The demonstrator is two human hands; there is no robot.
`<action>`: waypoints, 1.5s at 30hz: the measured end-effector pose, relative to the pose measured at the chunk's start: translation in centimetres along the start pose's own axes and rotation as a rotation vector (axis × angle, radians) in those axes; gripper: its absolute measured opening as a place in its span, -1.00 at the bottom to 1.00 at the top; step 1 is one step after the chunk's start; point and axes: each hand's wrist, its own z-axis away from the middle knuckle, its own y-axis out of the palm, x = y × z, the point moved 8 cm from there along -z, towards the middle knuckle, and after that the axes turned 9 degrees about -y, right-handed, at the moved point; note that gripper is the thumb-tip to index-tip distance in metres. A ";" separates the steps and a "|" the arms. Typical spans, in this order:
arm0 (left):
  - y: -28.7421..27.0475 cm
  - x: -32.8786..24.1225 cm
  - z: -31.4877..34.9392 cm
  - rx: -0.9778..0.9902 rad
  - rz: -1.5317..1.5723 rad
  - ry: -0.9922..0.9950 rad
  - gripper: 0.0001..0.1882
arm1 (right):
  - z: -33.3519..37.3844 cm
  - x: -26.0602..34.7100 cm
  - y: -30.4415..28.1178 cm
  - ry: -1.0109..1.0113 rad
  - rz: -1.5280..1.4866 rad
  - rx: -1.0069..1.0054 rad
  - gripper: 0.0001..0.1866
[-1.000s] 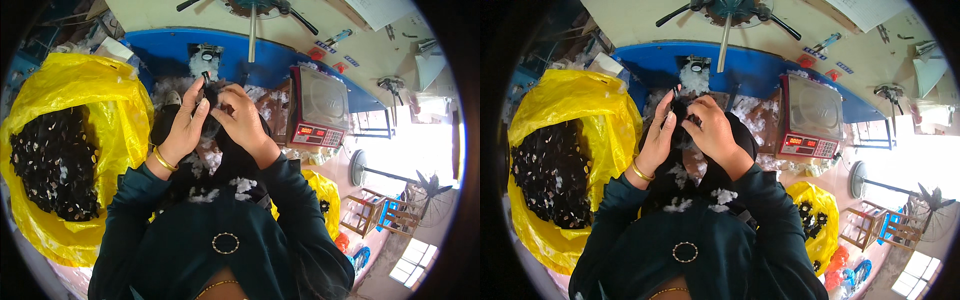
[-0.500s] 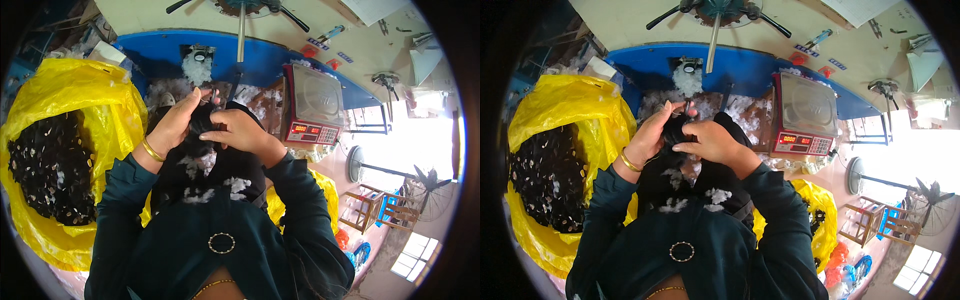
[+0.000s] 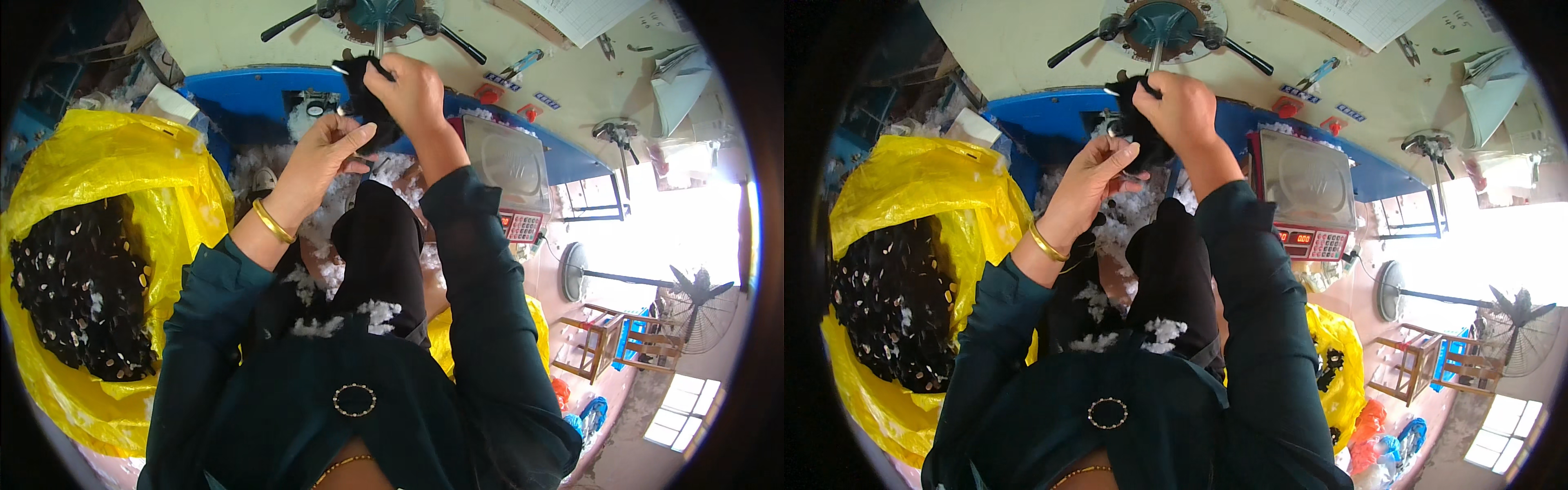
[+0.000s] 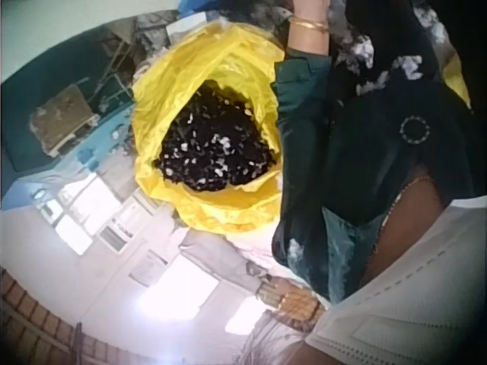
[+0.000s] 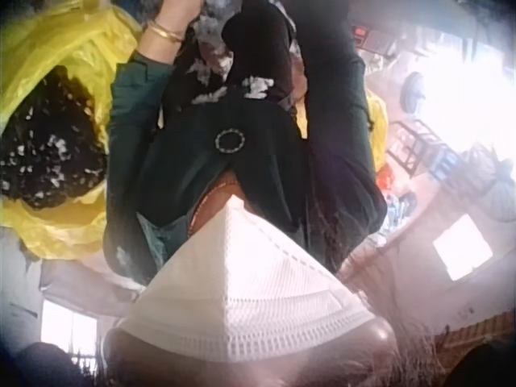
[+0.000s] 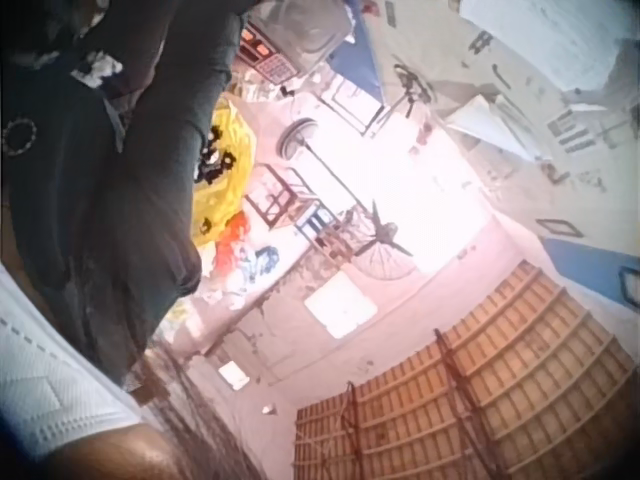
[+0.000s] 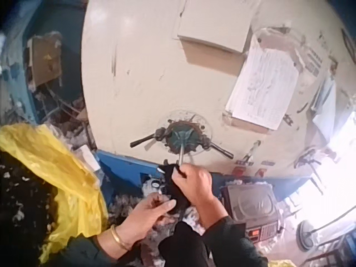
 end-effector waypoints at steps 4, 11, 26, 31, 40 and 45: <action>0.2 -2.7 -1.4 -0.066 -0.122 0.255 -0.66 | -4.8 -2.7 1.3 -0.098 0.062 -0.049 -0.72; 1.0 -3.5 1.0 -0.341 -0.843 0.436 -0.64 | -1.9 -1.2 0.9 -0.099 -0.031 -0.069 -0.70; 1.0 -0.3 -3.3 0.083 0.333 0.079 -0.71 | -5.0 -3.5 2.5 0.248 0.081 -0.109 -0.66; 0.7 0.3 0.0 -0.311 -0.684 0.520 -0.72 | -1.0 -1.2 1.2 0.243 0.027 -0.028 -0.67; -0.3 -2.7 -4.0 -0.129 0.003 0.276 -0.75 | -2.9 -1.4 1.9 0.320 -0.005 0.079 -0.70; 0.9 -1.8 -2.5 0.043 0.122 0.234 -0.71 | -1.9 -1.5 1.5 0.266 -0.021 0.077 -0.69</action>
